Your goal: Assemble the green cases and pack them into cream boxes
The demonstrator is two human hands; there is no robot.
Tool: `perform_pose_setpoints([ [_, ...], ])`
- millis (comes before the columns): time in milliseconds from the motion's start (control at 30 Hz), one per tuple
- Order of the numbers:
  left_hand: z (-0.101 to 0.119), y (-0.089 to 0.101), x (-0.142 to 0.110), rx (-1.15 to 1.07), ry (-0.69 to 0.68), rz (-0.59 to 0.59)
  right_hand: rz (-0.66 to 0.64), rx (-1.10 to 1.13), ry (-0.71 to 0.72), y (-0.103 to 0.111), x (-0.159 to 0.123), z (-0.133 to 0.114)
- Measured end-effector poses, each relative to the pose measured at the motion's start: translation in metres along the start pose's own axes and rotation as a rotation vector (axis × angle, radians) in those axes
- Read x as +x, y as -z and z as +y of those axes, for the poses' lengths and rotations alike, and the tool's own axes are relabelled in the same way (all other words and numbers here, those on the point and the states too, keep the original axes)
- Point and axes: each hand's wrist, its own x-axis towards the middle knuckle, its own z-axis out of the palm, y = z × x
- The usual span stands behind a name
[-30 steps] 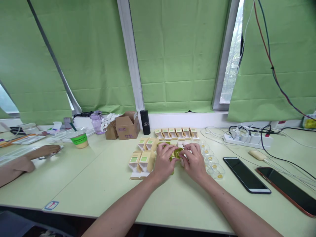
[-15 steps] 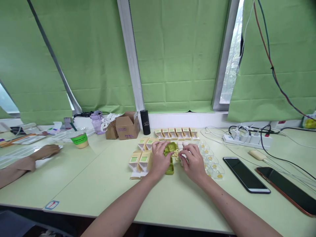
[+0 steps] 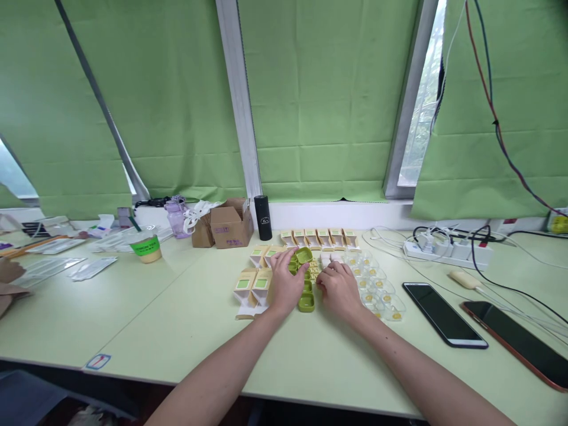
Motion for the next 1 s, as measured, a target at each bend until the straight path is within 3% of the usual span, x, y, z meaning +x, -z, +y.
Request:
perform_pose_setpoints([
  [400,0.002,0.002,0.000,-0.021,0.010,0.015,-0.167,-0.154,-0.003,-0.010,0.017,-0.010],
  [867,0.005,0.002,0.000,-0.050,0.058,-0.001,0.036,-0.079,0.061,0.011,0.002,0.001],
  [1000,0.001,-0.001,0.000,-0.096,0.035,-0.001,-0.011,-0.094,0.121,0.009,-0.002,0.001],
])
